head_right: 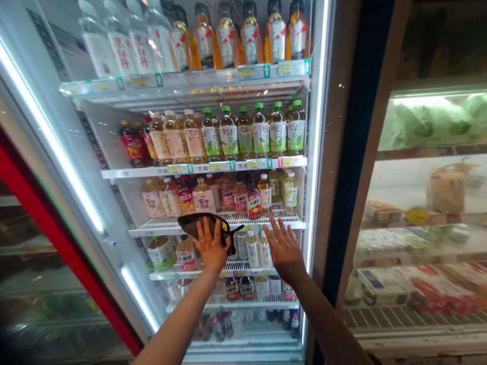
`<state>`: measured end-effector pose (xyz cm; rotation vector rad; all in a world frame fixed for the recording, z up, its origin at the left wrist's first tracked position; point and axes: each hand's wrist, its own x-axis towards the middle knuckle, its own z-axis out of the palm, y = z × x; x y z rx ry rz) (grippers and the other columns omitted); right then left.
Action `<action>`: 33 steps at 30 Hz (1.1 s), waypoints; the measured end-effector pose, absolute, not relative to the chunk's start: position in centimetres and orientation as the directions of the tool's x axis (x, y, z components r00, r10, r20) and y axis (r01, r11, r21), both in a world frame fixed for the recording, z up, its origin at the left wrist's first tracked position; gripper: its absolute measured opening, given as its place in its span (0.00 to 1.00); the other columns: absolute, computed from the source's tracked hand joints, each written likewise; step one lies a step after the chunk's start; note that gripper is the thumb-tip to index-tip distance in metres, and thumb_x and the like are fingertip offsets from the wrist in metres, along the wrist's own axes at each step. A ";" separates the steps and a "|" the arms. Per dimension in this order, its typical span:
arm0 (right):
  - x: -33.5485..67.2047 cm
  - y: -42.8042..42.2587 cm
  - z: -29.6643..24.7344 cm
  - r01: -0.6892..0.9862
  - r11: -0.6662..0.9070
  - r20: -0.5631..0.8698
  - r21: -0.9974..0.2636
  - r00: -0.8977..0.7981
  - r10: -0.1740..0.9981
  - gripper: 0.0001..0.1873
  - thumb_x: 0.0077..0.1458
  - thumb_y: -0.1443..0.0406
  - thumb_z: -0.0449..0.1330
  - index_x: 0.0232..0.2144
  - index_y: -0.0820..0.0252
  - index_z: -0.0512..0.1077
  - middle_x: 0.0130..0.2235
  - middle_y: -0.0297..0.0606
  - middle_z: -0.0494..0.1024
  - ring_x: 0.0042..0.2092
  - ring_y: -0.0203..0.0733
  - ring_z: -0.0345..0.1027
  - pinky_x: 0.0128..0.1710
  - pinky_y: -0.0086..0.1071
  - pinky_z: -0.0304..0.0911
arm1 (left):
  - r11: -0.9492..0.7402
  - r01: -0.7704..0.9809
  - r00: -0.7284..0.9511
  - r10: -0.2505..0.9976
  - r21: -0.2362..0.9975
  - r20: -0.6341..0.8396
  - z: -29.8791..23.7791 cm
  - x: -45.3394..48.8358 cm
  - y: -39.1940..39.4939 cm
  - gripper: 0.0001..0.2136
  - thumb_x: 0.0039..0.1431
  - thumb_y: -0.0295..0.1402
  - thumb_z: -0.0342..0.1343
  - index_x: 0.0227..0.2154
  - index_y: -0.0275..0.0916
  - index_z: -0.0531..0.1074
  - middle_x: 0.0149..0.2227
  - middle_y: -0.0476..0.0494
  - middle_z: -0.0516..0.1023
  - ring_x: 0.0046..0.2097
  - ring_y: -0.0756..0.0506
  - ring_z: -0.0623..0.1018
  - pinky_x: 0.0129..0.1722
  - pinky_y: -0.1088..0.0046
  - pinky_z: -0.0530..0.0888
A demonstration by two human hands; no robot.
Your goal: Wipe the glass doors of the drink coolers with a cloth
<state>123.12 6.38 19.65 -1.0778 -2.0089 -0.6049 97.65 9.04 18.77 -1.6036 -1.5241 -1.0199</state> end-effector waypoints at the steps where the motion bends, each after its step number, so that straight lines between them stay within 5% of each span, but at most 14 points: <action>1: 122.9 6.5 19.3 0.855 0.516 0.802 0.050 -0.343 0.490 0.34 0.64 0.72 0.51 0.70 0.56 0.51 0.72 0.45 0.48 0.73 0.55 0.34 0.67 0.58 0.53 | -0.058 0.998 -0.005 0.471 0.037 0.882 17.3 97.8 8.6 0.32 0.59 0.38 0.58 0.66 0.44 0.60 0.70 0.30 0.54 0.73 0.31 0.47 0.65 0.32 0.43; 7: 122.1 6.7 18.1 0.883 0.464 0.827 0.064 -0.307 0.471 0.36 0.66 0.70 0.51 0.72 0.52 0.44 0.73 0.44 0.43 0.73 0.56 0.36 0.67 0.57 0.52 | -0.311 0.895 0.437 0.481 -0.319 0.760 18.1 98.5 8.8 0.28 0.62 0.42 0.56 0.65 0.58 0.60 0.66 0.44 0.65 0.72 0.39 0.54 0.68 0.42 0.30; 11: 121.7 6.0 18.4 0.888 0.458 0.843 0.047 -0.281 0.458 0.39 0.65 0.70 0.52 0.72 0.51 0.42 0.73 0.43 0.43 0.72 0.57 0.39 0.67 0.58 0.52 | -0.146 0.981 0.184 0.497 -0.127 0.848 22.4 94.6 9.5 0.31 0.60 0.40 0.58 0.66 0.53 0.59 0.71 0.39 0.55 0.72 0.35 0.51 0.68 0.39 0.36; 15: 119.8 4.6 19.1 0.882 0.471 0.840 -0.012 -0.247 0.484 0.40 0.65 0.70 0.52 0.72 0.51 0.38 0.73 0.45 0.40 0.71 0.60 0.40 0.65 0.59 0.56 | 0.058 0.992 -0.124 0.476 0.110 0.871 18.4 92.5 8.3 0.32 0.61 0.35 0.56 0.67 0.38 0.57 0.71 0.26 0.49 0.73 0.29 0.46 0.65 0.32 0.46; 19: 116.7 3.7 20.4 0.865 0.502 0.830 -0.016 -0.269 0.490 0.42 0.64 0.73 0.51 0.72 0.51 0.36 0.73 0.46 0.38 0.72 0.60 0.39 0.65 0.59 0.57 | -0.141 0.981 0.189 0.549 -0.132 0.814 14.9 93.3 7.9 0.28 0.60 0.37 0.58 0.64 0.51 0.63 0.68 0.36 0.62 0.72 0.33 0.53 0.66 0.34 0.39; 22: 114.7 3.4 21.5 0.842 0.540 0.834 0.022 -0.313 0.454 0.42 0.64 0.74 0.51 0.72 0.53 0.36 0.73 0.46 0.39 0.72 0.59 0.38 0.65 0.58 0.57 | -0.270 0.929 0.361 0.514 -0.254 0.778 17.8 92.2 8.7 0.29 0.60 0.40 0.58 0.64 0.58 0.61 0.68 0.43 0.64 0.71 0.36 0.55 0.68 0.39 0.34; 26: 113.2 3.1 21.9 0.839 0.544 0.810 -0.007 -0.314 0.496 0.39 0.64 0.74 0.51 0.72 0.56 0.42 0.73 0.46 0.39 0.72 0.59 0.37 0.65 0.58 0.56 | -0.108 0.992 0.112 0.483 -0.068 0.868 21.1 87.4 8.9 0.31 0.58 0.37 0.59 0.65 0.51 0.61 0.71 0.38 0.55 0.72 0.33 0.52 0.67 0.37 0.39; 29: 112.2 2.8 21.4 0.838 0.545 0.799 0.007 -0.333 0.501 0.38 0.63 0.73 0.51 0.72 0.56 0.44 0.73 0.47 0.40 0.72 0.60 0.37 0.64 0.60 0.58 | 0.039 0.995 -0.095 0.471 0.087 0.877 18.3 85.0 7.7 0.31 0.59 0.35 0.57 0.66 0.41 0.60 0.71 0.30 0.51 0.73 0.31 0.48 0.66 0.34 0.44; 33: 110.4 3.0 21.4 0.831 0.550 0.813 0.085 -0.377 0.443 0.37 0.63 0.73 0.51 0.71 0.58 0.47 0.72 0.48 0.43 0.72 0.61 0.40 0.63 0.62 0.59 | -0.090 0.992 0.123 0.547 -0.088 0.828 14.4 84.8 7.0 0.30 0.57 0.37 0.59 0.63 0.50 0.64 0.69 0.35 0.60 0.72 0.32 0.51 0.66 0.33 0.41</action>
